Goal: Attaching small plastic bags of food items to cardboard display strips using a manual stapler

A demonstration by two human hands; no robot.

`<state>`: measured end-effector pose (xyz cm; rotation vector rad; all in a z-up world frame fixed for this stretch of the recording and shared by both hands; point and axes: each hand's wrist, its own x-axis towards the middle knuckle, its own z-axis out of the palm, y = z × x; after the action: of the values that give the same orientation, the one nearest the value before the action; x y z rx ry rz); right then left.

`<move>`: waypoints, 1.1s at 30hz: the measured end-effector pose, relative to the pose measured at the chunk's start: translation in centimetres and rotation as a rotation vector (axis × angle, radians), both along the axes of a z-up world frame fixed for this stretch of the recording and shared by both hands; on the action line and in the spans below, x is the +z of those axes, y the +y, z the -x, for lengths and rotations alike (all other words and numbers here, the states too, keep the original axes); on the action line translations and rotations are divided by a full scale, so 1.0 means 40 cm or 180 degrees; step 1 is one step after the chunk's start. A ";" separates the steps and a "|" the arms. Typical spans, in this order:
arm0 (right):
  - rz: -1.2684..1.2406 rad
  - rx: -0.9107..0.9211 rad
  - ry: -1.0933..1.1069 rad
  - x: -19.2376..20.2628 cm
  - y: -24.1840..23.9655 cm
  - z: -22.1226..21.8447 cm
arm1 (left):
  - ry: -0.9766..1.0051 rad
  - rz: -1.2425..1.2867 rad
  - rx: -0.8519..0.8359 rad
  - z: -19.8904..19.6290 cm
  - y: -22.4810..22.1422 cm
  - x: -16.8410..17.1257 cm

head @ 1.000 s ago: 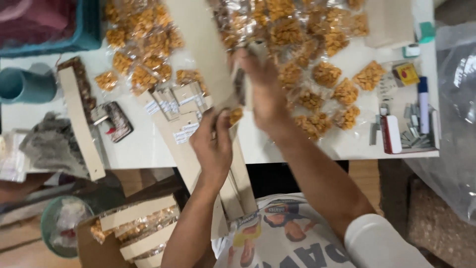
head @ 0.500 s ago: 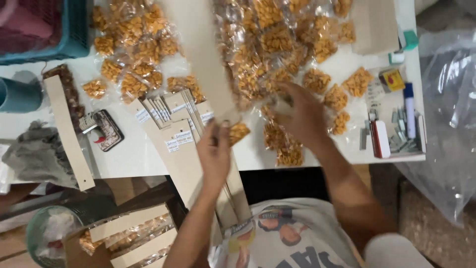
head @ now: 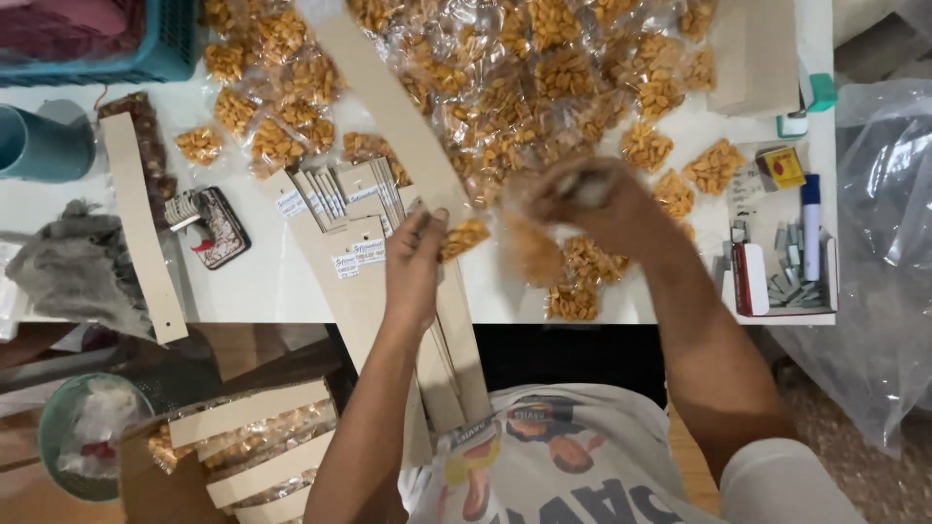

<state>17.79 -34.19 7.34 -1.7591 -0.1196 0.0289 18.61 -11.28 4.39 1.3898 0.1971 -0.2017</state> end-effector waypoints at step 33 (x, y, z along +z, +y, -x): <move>0.3715 -0.0606 -0.1320 -0.209 0.140 -0.003 | 0.0001 -0.0552 0.0424 0.059 0.068 0.038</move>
<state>17.93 -28.58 -1.00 -2.9159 -0.2691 -0.4985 16.24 -8.57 5.90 1.5426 0.3123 -0.0753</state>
